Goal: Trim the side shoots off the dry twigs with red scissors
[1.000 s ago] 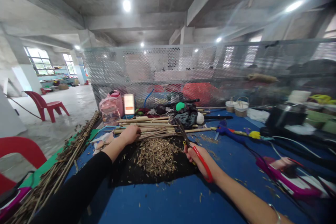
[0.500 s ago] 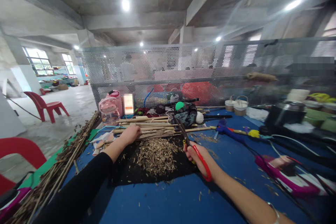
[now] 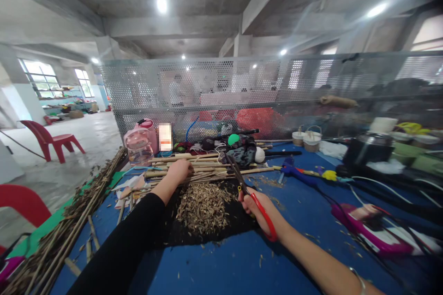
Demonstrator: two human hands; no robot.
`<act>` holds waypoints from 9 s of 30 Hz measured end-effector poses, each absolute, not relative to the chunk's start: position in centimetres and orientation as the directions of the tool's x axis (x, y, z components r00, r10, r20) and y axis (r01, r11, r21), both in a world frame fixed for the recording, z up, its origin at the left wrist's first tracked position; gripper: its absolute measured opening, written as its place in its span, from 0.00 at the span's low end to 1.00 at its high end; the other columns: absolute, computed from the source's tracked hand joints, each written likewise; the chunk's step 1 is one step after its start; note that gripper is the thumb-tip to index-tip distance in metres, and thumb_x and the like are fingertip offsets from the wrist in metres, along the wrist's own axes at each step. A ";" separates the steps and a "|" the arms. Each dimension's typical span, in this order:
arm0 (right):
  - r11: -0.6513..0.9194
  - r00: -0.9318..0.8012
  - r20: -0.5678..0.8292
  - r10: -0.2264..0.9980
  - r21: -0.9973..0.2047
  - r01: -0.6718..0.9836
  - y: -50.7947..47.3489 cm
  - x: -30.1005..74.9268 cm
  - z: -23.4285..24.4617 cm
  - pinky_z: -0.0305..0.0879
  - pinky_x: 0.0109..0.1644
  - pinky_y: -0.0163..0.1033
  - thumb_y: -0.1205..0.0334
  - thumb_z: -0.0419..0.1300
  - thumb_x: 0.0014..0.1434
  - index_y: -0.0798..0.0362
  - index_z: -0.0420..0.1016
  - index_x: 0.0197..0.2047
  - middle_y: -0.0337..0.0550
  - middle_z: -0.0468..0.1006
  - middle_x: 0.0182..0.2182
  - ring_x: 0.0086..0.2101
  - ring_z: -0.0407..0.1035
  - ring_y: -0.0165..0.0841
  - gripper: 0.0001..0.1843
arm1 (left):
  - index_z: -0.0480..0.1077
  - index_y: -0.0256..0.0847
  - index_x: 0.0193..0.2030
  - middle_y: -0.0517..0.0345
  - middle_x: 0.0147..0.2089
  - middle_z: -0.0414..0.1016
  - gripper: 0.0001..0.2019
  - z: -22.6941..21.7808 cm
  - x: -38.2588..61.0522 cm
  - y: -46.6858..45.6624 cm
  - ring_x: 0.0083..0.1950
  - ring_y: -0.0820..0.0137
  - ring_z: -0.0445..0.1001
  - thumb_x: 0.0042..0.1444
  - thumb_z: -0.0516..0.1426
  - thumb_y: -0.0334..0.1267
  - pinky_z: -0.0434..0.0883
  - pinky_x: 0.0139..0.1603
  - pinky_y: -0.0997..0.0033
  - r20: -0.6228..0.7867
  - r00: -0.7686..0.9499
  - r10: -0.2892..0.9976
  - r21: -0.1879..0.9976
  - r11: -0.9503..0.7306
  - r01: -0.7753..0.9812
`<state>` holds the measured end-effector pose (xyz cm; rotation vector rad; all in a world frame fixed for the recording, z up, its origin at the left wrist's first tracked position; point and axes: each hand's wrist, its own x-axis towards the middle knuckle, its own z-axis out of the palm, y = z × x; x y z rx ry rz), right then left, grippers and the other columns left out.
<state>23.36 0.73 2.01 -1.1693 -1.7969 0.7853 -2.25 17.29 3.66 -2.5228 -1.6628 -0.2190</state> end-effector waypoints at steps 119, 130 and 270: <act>0.143 -0.107 0.144 0.984 -0.265 0.954 -1.2 15.3 5.9 0.60 0.32 0.36 0.29 0.45 0.45 0.55 0.74 0.33 0.53 0.77 0.34 0.34 0.71 0.41 0.38 | 0.58 0.40 0.36 0.59 0.28 0.72 0.15 1.4 2.1 -1.8 0.24 0.72 0.73 0.43 0.59 0.40 0.64 0.17 0.81 0.125 0.369 0.921 0.973 -0.042 -0.227; 0.120 -0.097 0.115 0.989 -0.207 0.971 -1.4 14.5 7.1 0.63 0.38 0.40 0.29 0.48 0.43 0.57 0.69 0.44 0.57 0.74 0.41 0.40 0.70 0.46 0.41 | 0.61 0.37 0.39 0.56 0.27 0.74 0.17 1.3 2.2 -1.7 0.24 0.71 0.73 0.42 0.59 0.34 0.62 0.17 0.82 0.153 0.359 0.921 0.974 -0.079 -0.213; 0.246 -0.209 0.133 0.969 -0.417 0.875 -0.3 15.7 3.3 0.61 0.35 0.35 0.32 0.48 0.47 0.50 0.73 0.40 0.46 0.76 0.37 0.36 0.70 0.38 0.33 | 0.70 0.33 0.29 0.62 0.19 0.63 0.13 0.1 1.3 0.4 0.18 0.81 0.57 0.43 0.59 0.44 0.55 0.19 0.80 0.242 0.323 0.915 0.948 -0.152 -0.279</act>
